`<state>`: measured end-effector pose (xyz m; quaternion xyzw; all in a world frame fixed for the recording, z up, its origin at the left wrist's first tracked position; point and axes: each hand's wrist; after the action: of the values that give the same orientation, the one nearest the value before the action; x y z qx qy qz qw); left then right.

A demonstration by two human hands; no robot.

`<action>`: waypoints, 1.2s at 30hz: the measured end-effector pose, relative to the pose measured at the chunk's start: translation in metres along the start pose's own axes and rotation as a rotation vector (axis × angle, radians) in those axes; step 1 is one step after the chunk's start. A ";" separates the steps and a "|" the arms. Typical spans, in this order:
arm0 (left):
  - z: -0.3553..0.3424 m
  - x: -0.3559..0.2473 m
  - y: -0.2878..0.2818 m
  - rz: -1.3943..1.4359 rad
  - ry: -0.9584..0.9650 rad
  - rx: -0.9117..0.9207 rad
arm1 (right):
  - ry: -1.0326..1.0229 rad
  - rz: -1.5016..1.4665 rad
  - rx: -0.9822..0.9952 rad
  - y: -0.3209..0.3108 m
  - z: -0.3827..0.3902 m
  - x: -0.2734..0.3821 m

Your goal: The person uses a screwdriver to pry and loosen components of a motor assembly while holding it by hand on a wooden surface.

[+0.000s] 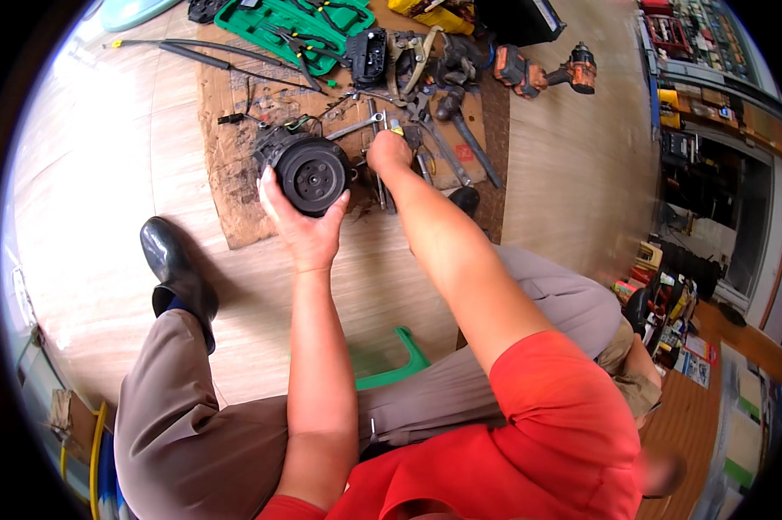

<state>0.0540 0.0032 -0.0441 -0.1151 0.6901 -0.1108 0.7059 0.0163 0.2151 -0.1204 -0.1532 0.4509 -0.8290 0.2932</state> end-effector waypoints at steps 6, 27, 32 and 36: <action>0.000 0.001 -0.004 0.008 0.081 -0.031 | -0.094 -0.034 -0.001 -0.002 0.007 -0.010; 0.002 -0.009 -0.008 0.014 -0.047 -0.041 | -0.201 -1.107 0.107 -0.122 0.257 -0.065; -0.005 -0.008 -0.015 0.030 -0.031 0.028 | -0.120 -0.759 -0.060 -0.017 0.262 -0.107; -0.020 -0.012 -0.031 -0.045 -0.003 0.191 | -0.408 -0.639 -0.330 -0.023 0.240 -0.074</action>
<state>0.0341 -0.0224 -0.0238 -0.0629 0.6725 -0.1917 0.7121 0.1900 0.1133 0.0310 -0.4915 0.4402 -0.7476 0.0759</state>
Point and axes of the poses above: each hand's wrist, its own z-axis away from the middle knuckle, its own y-axis out of the palm, x = y × z, and after that the axes turned 2 degrees about -y, right-handed
